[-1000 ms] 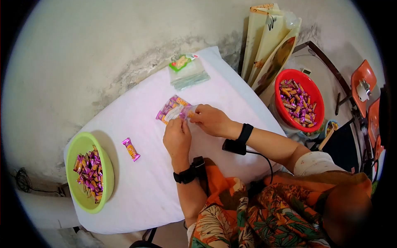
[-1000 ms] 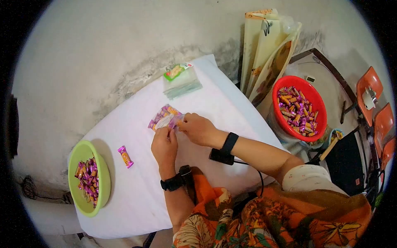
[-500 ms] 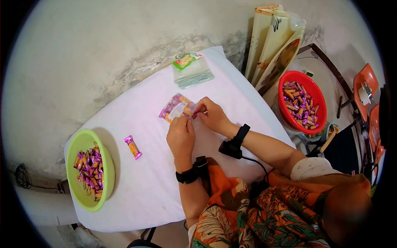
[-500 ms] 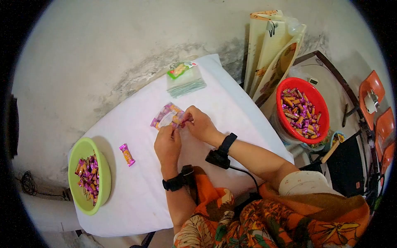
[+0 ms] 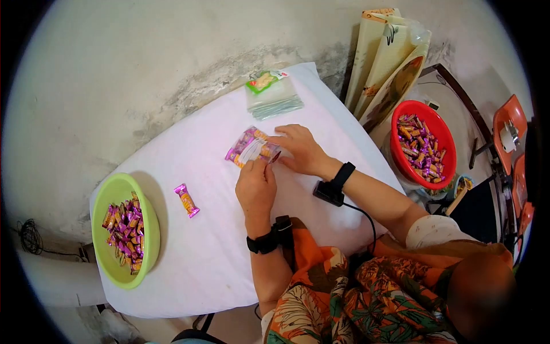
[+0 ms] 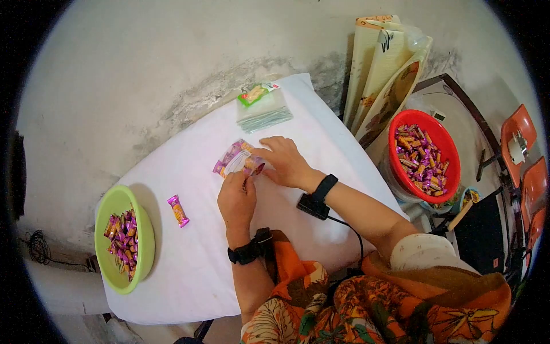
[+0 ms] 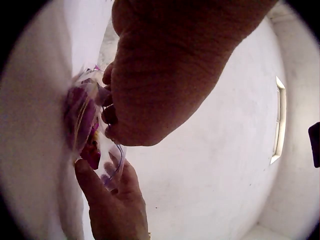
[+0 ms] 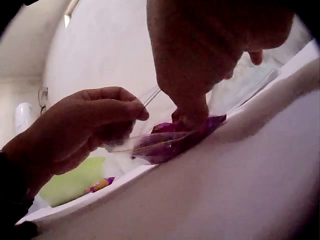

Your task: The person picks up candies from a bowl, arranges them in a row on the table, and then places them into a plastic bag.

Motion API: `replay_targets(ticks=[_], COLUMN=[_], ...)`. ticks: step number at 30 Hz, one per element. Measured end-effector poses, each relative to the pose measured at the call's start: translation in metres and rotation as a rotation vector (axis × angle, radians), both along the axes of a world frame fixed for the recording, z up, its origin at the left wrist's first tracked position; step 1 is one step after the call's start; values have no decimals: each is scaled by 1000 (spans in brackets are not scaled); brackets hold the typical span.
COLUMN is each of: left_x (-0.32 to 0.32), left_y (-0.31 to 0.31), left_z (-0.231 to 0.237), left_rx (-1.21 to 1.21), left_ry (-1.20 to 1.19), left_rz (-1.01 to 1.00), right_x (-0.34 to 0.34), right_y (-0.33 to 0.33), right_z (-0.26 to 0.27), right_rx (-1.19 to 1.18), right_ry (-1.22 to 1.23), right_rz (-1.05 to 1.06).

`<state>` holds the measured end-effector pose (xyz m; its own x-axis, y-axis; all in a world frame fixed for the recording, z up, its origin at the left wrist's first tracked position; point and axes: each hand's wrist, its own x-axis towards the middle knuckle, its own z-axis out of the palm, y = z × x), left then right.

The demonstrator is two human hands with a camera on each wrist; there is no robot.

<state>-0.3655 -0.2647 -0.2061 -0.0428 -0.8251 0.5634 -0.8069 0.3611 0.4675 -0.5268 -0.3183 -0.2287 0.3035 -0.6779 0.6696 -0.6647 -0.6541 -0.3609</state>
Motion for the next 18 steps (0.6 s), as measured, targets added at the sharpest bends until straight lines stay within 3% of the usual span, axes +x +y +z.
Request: replay_targets(ticks=[5, 9, 11, 18], left_x=[0, 1, 1, -1], left_y=[-1, -2, -1, -2], left_z=[-1, -4, -3, -2], left_rx=[11, -22, -30, -32], left_ry=[-19, -36, -32, -25], left_rz=[10, 0, 0, 1], right_x=[-1, 0, 1, 10], right_y=[-21, -32, -35, -36], right_z=[-5, -3, -1, 0], right_rx=[171, 272, 279, 287], right_ry=[205, 216, 101, 90], right_rz=[162, 212, 282, 178])
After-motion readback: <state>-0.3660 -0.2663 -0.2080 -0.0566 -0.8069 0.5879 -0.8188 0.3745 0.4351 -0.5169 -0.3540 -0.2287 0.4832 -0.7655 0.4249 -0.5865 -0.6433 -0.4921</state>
